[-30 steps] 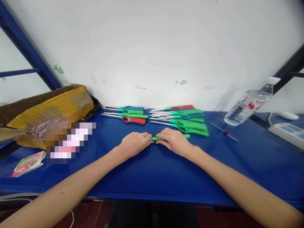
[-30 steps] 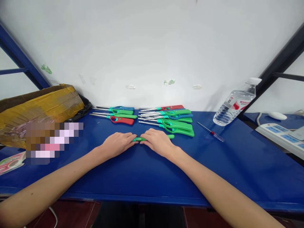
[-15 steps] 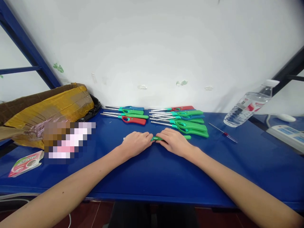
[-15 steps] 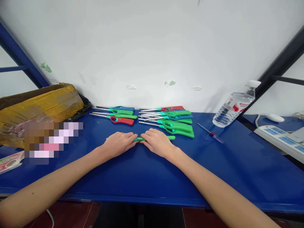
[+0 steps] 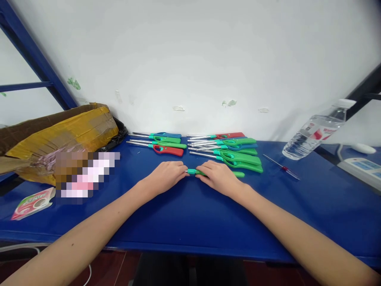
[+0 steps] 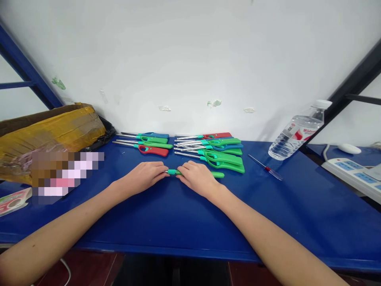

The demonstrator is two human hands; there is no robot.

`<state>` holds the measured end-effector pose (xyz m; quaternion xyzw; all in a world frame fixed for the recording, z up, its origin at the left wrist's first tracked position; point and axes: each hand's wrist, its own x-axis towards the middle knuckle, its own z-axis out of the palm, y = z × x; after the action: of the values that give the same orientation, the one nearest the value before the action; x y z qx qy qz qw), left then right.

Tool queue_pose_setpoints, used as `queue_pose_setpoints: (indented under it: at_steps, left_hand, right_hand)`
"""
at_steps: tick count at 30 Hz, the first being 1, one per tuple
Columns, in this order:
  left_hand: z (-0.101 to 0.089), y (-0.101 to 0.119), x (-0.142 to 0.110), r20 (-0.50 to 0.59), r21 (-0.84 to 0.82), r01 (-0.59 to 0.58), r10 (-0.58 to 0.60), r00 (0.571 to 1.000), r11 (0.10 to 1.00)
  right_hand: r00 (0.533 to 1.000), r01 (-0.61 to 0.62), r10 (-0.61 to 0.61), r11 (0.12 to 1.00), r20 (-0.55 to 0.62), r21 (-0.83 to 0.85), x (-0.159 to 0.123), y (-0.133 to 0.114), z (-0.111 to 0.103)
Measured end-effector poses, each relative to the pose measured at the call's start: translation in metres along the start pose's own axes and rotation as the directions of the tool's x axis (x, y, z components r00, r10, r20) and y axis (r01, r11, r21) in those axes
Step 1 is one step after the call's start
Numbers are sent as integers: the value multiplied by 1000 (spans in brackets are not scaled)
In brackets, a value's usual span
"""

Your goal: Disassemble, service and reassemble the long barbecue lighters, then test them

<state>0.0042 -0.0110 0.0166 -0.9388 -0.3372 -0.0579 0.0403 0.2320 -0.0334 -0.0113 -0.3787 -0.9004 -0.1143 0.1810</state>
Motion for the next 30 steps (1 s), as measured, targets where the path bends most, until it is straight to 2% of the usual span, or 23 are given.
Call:
queue_pose_setpoints:
  at_steps: [10, 15, 19, 23, 27, 30]
  left_hand:
    - [12, 6, 0, -45, 13, -48, 48, 998, 999]
    - [15, 5, -1, -72, -17, -64, 63, 995, 998]
    - [12, 0, 3, -68, -29, -67, 65, 996, 997]
    - [7, -6, 5, -80, -59, -56, 51, 995, 997]
    - [6, -13, 2, -135, -93, -42, 29, 990, 995]
    - [4, -19, -1, -178, -100, -17, -1, 984, 995]
  right_hand:
    - [999, 44, -45, 999, -2, -27, -1, 2, -2]
    - [998, 49, -49, 999, 37, -11, -1, 2, -1]
    - [998, -34, 34, 999, 62, 0, 3, -2, -3]
    - [993, -79, 75, 996, 94, 40, 4, -1, -14]
    - [974, -204, 193, 975, 116, 92, -2, 12, -32]
    - [952, -282, 243, 934, 187, 220, -5, 23, -44]
